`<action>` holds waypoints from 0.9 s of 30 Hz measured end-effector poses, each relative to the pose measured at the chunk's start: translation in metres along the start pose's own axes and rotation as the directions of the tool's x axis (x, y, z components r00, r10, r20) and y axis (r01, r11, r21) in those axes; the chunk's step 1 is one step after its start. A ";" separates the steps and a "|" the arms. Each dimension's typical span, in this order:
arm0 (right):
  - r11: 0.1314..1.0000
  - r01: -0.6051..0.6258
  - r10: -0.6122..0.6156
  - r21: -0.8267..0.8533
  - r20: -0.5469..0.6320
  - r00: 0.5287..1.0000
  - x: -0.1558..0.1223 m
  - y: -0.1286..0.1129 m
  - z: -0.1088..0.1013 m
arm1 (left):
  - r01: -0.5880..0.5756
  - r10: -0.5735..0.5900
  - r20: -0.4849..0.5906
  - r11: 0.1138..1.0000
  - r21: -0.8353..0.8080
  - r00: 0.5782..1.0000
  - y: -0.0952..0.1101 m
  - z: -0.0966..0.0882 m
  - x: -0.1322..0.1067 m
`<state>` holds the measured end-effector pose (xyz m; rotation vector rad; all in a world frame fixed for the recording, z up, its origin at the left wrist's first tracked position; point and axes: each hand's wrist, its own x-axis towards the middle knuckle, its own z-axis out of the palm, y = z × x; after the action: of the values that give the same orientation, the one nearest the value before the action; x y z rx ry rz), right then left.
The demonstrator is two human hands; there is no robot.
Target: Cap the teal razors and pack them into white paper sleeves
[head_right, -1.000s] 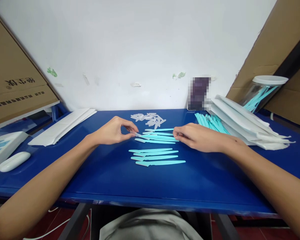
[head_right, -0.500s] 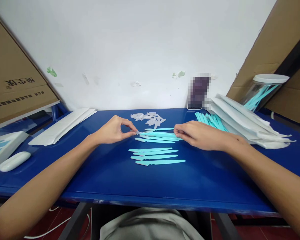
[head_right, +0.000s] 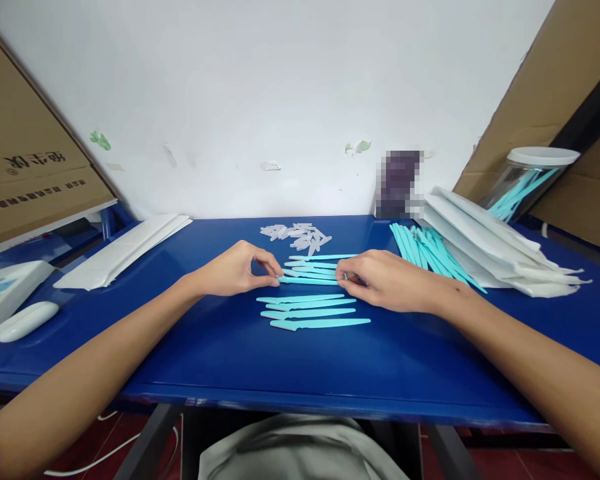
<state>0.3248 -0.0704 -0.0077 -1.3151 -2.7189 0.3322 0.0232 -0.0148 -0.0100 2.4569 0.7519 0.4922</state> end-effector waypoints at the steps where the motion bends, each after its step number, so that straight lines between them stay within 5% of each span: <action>1: 1.000 0.000 0.000 0.005 0.005 1.000 0.000 -0.001 0.000 | 0.002 -0.002 0.004 1.000 -0.011 1.000 -0.001 0.001 0.000; 9: 0.999 -0.013 0.012 0.041 0.023 1.000 0.003 0.003 0.004 | 0.038 -0.044 -0.078 0.996 -0.076 0.996 -0.003 0.007 0.002; 17: 0.993 -0.071 0.071 0.092 0.001 0.997 0.002 0.011 0.001 | -0.051 0.072 -0.128 0.985 0.164 0.989 -0.009 0.008 0.005; 27: 0.996 -0.090 0.091 0.009 -0.094 0.991 -0.003 0.006 0.003 | 0.151 -0.056 -0.232 0.896 0.418 0.971 -0.038 0.003 0.004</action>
<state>0.3306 -0.0697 -0.0118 -1.4179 -2.5853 0.2763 0.0128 0.0132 -0.0333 2.7770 1.1880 0.6096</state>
